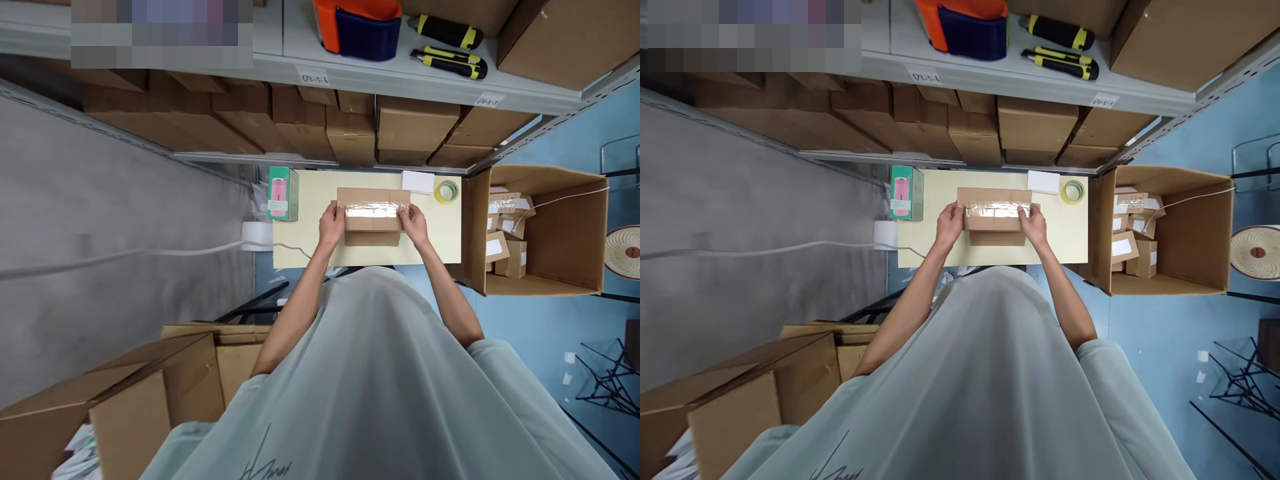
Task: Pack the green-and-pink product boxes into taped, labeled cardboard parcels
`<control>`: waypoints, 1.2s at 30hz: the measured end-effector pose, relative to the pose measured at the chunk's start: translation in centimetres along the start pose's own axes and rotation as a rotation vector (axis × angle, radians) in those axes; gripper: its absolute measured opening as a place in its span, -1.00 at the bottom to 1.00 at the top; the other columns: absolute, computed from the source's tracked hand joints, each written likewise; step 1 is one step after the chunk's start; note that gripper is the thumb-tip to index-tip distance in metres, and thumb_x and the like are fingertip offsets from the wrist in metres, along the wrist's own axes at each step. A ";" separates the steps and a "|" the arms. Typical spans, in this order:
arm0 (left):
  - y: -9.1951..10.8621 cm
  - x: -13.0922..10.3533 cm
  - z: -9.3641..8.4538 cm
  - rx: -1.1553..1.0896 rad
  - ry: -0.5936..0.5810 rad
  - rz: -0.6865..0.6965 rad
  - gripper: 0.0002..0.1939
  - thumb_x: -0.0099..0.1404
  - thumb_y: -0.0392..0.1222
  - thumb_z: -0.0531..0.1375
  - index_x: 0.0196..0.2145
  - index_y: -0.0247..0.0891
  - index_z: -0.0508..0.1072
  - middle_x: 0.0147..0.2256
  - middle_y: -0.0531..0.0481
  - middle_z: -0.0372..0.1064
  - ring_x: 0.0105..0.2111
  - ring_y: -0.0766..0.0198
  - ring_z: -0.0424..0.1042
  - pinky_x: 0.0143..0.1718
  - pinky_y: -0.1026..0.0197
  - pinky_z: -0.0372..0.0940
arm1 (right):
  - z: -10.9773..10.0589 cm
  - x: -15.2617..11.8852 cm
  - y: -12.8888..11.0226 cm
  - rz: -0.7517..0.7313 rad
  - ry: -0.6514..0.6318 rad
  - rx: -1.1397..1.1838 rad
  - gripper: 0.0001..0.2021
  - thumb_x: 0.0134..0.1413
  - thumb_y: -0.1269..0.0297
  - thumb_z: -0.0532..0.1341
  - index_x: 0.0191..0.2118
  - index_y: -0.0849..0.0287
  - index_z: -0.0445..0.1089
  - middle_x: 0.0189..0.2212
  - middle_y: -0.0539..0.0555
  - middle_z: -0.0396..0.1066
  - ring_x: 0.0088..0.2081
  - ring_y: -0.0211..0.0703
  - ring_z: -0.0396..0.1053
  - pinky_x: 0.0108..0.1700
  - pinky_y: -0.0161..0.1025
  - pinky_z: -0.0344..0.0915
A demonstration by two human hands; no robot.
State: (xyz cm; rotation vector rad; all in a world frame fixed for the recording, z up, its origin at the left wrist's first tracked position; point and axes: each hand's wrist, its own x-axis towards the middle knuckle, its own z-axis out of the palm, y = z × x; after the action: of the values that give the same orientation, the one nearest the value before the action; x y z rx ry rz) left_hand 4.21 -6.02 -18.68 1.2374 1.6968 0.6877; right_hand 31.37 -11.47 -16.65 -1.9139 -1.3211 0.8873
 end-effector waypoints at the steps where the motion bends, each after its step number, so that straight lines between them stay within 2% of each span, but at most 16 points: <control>1: 0.4 -0.4 -0.8 -0.009 0.051 0.027 -0.40 0.59 0.39 0.10 0.01 -0.22 0.59 0.03 -0.30 0.66 0.16 -0.16 0.61 0.32 -0.13 0.43 | -0.5 -0.2 -0.7 0.022 0.029 0.042 -0.25 0.53 -0.38 0.03 0.36 0.18 0.45 0.11 0.27 0.66 0.19 0.13 0.60 0.28 0.10 0.57; 4: 1.0 -2.0 -3.1 -0.045 0.153 0.079 -0.32 0.57 0.51 0.07 0.04 -0.18 0.55 -0.03 -0.21 0.64 0.08 -0.06 0.62 0.27 -0.05 0.46 | -2.4 -1.6 -2.6 0.048 0.144 0.123 -0.21 0.50 -0.43 0.06 0.33 0.21 0.50 0.17 0.35 0.58 0.23 0.15 0.56 0.29 0.09 0.56; 6: 0.7 -3.0 -4.1 -0.064 0.148 0.109 -0.30 0.58 0.50 0.07 0.15 -0.19 0.53 0.01 -0.20 0.61 0.09 -0.01 0.61 0.27 -0.02 0.47 | -3.5 -2.8 -3.0 0.027 0.167 0.135 -0.25 0.49 -0.41 0.09 0.32 0.17 0.53 0.12 0.31 0.55 0.21 0.12 0.55 0.29 0.09 0.56; 8: -0.2 -3.6 -4.6 -0.082 0.089 0.150 -0.32 0.58 0.43 0.13 0.26 -0.19 0.51 0.08 -0.22 0.58 0.15 0.01 0.59 0.27 -0.01 0.49 | -4.1 -3.9 -2.6 -0.017 0.117 0.151 -0.33 0.46 -0.35 0.19 0.31 0.10 0.55 0.05 0.23 0.52 0.17 0.08 0.55 0.30 0.10 0.56; 12: -3.1 -3.8 -3.6 -0.104 -0.016 0.114 -0.48 0.44 0.10 0.31 0.24 -0.16 0.50 0.17 -0.25 0.55 0.16 0.00 0.60 0.18 -0.06 0.57 | -3.0 -5.0 0.3 -0.060 0.015 0.150 -0.48 0.35 -0.15 0.31 0.25 0.03 0.57 0.08 0.20 0.49 0.18 0.10 0.53 0.27 0.17 0.58; 16: -5.3 -3.5 -1.2 -0.104 -0.072 -0.049 -0.66 0.33 -0.24 0.22 0.05 -0.17 0.45 0.00 -0.22 0.64 0.06 0.07 0.67 0.24 -0.10 0.54 | -0.1 -5.0 3.7 0.086 0.022 0.143 -0.63 0.31 -0.02 0.25 0.06 0.09 0.51 0.09 0.26 0.54 0.09 0.07 0.55 0.11 0.10 0.65; 20: -6.3 -3.1 0.3 -0.068 -0.112 -0.118 -0.70 0.27 -0.28 0.20 -0.03 -0.20 0.48 -0.15 -0.22 0.66 -0.02 -0.02 0.70 0.22 -0.18 0.52 | 2.2 -4.6 5.8 0.201 -0.011 0.154 -0.69 0.28 0.02 0.23 -0.01 0.09 0.46 0.00 0.25 0.62 0.07 0.05 0.56 0.08 0.03 0.64; 22: -6.6 -3.1 0.2 -0.047 -0.114 -0.141 -0.71 0.26 -0.24 0.24 -0.05 -0.21 0.53 -0.15 -0.26 0.67 0.02 -0.11 0.69 0.24 -0.24 0.50 | 2.2 -4.6 6.3 0.250 -0.034 0.125 -0.71 0.27 0.02 0.24 -0.08 0.10 0.48 -0.08 0.27 0.65 0.05 0.13 0.60 0.03 0.05 0.63; 24: -6.7 -3.3 -0.7 -0.028 -0.093 -0.158 -0.68 0.28 -0.19 0.25 -0.01 -0.24 0.56 -0.07 -0.32 0.67 0.10 -0.17 0.65 0.29 -0.27 0.46 | 1.1 -4.9 6.3 0.278 -0.043 0.101 -0.71 0.27 0.01 0.23 -0.13 0.12 0.51 -0.12 0.32 0.66 0.02 0.22 0.62 0.04 0.14 0.62; 25: -6.6 -3.6 -1.4 -0.024 -0.047 -0.153 -0.65 0.32 -0.16 0.24 0.03 -0.25 0.56 0.00 -0.36 0.66 0.14 -0.17 0.63 0.32 -0.26 0.44 | 0.1 -5.2 6.0 0.275 -0.009 0.090 -0.68 0.29 -0.01 0.22 -0.12 0.14 0.52 -0.10 0.35 0.67 0.02 0.25 0.62 0.07 0.20 0.61; 27: -5.9 -4.4 -3.0 -0.011 0.130 -0.085 -0.59 0.44 -0.12 0.16 0.16 -0.26 0.54 0.17 -0.38 0.60 0.22 -0.10 0.58 0.35 -0.19 0.42 | -2.3 -6.0 4.7 0.227 0.146 0.058 -0.60 0.36 -0.03 0.15 -0.01 0.17 0.54 0.01 0.39 0.66 0.06 0.26 0.61 0.14 0.26 0.58; 29: -4.3 -5.5 -4.4 0.032 0.330 0.072 -0.56 0.57 -0.08 0.06 0.25 -0.23 0.52 0.27 -0.33 0.54 0.27 -0.02 0.52 0.37 -0.10 0.41 | -4.4 -6.9 2.6 0.096 0.356 0.010 -0.55 0.47 -0.05 0.08 0.14 0.14 0.53 0.10 0.36 0.62 0.12 0.21 0.59 0.19 0.25 0.56; 30: -3.4 -5.9 -4.8 0.071 0.372 0.169 -0.55 0.62 -0.04 0.02 0.26 -0.20 0.52 0.29 -0.30 0.53 0.30 -0.02 0.49 0.40 -0.09 0.38 | -5.2 -7.2 1.4 0.017 0.374 -0.010 -0.55 0.52 -0.04 0.06 0.17 0.11 0.53 0.13 0.33 0.60 0.15 0.19 0.59 0.23 0.24 0.55; 31: -2.3 -6.2 -5.1 0.111 0.360 0.263 -0.54 0.64 -0.01 0.01 0.25 -0.19 0.54 0.27 -0.29 0.54 0.32 -0.03 0.47 0.44 -0.10 0.34 | -5.6 -7.3 0.2 -0.055 0.333 -0.030 -0.57 0.56 -0.04 0.05 0.18 0.08 0.54 0.13 0.31 0.60 0.15 0.19 0.58 0.24 0.23 0.55; 33: -0.6 -6.2 -4.8 0.170 0.227 0.400 -0.53 0.66 0.04 0.01 0.24 -0.17 0.58 0.24 -0.27 0.57 0.33 -0.07 0.46 0.49 -0.13 0.27 | -5.4 -6.8 -1.5 -0.166 0.158 -0.091 -0.58 0.58 -0.03 0.06 0.15 0.05 0.57 0.11 0.30 0.60 0.12 0.19 0.58 0.24 0.23 0.55; 36: 0.4 -4.8 -3.7 0.209 0.060 0.420 -0.48 0.63 0.14 0.04 0.23 -0.21 0.58 0.24 -0.30 0.57 0.33 -0.17 0.46 0.51 -0.20 0.23 | -3.8 -5.0 -1.4 -0.188 0.028 -0.220 -0.53 0.56 -0.04 0.04 0.11 0.13 0.59 0.08 0.36 0.60 0.13 0.26 0.56 0.29 0.29 0.51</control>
State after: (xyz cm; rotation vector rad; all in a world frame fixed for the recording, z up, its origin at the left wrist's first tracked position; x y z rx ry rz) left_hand 1.51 -10.16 -15.06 1.7658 1.6001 0.8137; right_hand 32.39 -16.33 -12.55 -1.9166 -1.6075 0.6422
